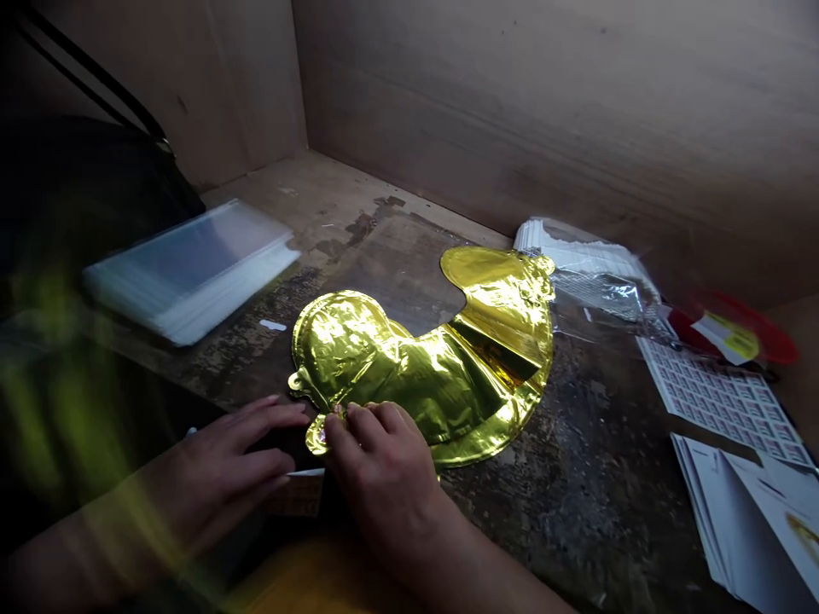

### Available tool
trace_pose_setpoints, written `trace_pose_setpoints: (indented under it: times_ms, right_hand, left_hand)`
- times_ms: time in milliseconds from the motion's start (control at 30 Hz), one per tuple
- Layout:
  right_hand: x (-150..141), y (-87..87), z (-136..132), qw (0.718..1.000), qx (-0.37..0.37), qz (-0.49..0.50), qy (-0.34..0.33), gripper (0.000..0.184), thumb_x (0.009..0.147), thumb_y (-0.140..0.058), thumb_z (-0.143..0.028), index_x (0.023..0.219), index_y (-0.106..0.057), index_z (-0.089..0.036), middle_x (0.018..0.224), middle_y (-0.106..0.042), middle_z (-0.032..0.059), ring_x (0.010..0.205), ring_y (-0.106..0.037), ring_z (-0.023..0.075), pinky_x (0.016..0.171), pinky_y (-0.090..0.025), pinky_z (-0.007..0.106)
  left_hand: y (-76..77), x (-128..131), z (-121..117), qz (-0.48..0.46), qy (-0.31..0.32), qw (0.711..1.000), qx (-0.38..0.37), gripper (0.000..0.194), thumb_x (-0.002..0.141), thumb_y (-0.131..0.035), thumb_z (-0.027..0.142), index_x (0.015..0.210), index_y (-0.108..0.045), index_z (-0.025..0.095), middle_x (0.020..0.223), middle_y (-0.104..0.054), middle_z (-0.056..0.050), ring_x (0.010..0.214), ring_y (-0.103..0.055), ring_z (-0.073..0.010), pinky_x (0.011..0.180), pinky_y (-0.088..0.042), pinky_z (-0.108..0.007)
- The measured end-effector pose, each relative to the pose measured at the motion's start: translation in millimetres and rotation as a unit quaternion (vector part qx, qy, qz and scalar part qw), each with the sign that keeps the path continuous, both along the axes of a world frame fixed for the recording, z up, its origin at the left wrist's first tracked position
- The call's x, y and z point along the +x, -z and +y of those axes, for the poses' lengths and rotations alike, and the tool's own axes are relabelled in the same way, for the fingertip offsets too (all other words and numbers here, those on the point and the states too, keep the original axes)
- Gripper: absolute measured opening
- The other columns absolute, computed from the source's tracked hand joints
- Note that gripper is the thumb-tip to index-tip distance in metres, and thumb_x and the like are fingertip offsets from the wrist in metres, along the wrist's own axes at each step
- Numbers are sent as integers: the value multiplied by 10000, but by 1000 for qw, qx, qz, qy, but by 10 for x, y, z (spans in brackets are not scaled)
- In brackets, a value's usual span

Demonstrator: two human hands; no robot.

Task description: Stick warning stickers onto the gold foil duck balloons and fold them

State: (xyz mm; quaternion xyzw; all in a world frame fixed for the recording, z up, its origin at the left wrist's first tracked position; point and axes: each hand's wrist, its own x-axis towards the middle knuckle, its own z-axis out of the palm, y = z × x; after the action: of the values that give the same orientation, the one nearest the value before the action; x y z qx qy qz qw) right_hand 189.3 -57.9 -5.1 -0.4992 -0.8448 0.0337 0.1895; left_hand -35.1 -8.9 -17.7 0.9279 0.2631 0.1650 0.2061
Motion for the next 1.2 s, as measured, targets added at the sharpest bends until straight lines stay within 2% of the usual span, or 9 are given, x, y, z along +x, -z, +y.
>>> trace_pose_setpoints:
  times_ms: [200, 300, 400, 533, 700, 833, 967, 1033, 1200]
  right_hand:
    - [91, -27, 131, 985, -77, 151, 28, 167, 908, -575, -133, 971, -730, -132, 923, -739, 87, 813, -637, 198, 723, -532, 293]
    - [153, -56, 229, 943, -189, 249, 119, 119, 830, -666, -156, 716, -695, -176, 691, -650, 10, 661, -582, 145, 592, -453, 237]
    - [203, -58, 317, 885, -278, 328, 179, 269, 758, -749, -295, 593, -571, -179, 577, -522, -39, 550, -471, 105, 504, -360, 219]
    - [269, -98, 430, 829, -350, 396, 186, 480, 793, -665, -497, 517, -416, -194, 491, -319, -78, 465, -266, 66, 439, -222, 222]
    - [311, -155, 568, 785, -417, 427, 166, 400, 771, -631, -549, 637, -536, -185, 507, -391, -71, 452, -306, 74, 444, -239, 229]
    - [275, -174, 536, 799, -382, 427, 182, 348, 781, -621, -500, 659, -544, -183, 570, -473, -37, 507, -392, 103, 486, -330, 247]
    - [229, -181, 311, 927, -167, 284, 179, 224, 739, -710, -290, 905, -632, -162, 943, -650, 86, 890, -567, 233, 798, -486, 365]
    - [216, -157, 200, 970, -94, 183, 126, 436, 710, -690, -150, 1139, -608, -154, 1211, -613, 133, 1107, -528, 282, 969, -454, 436]
    - [201, -129, 118, 974, -106, 162, 114, 265, 819, -530, -67, 990, -710, -161, 1089, -706, 121, 992, -630, 253, 863, -538, 401]
  left_hand:
    - [-103, 6, -3, 11, -1, 999, -31, 176, 919, -503, 130, 917, -649, 230, 1343, -535, -54, 1247, -523, -212, 1037, -469, -340]
    - [-116, 19, -6, 14, -10, 999, -49, 191, 937, -474, 155, 918, -647, 235, 1363, -497, -54, 1240, -517, -203, 1007, -474, -322]
    - [-133, 39, -13, 4, -18, 999, -28, 200, 939, -471, 160, 897, -653, 232, 1384, -464, -51, 1281, -467, -227, 1066, -421, -380]
    - [-179, 81, -14, -1, -30, 999, 21, 181, 927, -500, 165, 876, -662, 229, 1389, -463, -54, 1322, -415, -255, 1115, -355, -447]
    - [-135, 218, 43, 29, 60, 997, 43, 142, 938, -524, 214, 837, -623, 211, 1472, -452, -38, 1409, -341, -240, 1210, -213, -429]
    - [-85, 344, 140, 49, 124, 991, 2, 161, 941, -534, 293, 845, -643, 223, 1483, -455, -41, 1398, -371, -257, 1199, -235, -438]
    - [-111, 382, 175, 51, 113, 992, -22, 123, 900, -590, 280, 808, -664, 246, 1198, -646, -30, 1236, -513, -260, 1147, -298, -490]
    - [-134, 383, 165, 43, 102, 994, -20, 119, 874, -620, 258, 763, -660, 244, 1044, -685, -20, 1148, -555, -253, 1117, -331, -491]
    - [-181, 393, 151, 10, 105, 994, 14, 75, 828, -652, 212, 766, -675, 246, 1151, -669, -42, 1160, -555, -246, 1079, -389, -418]
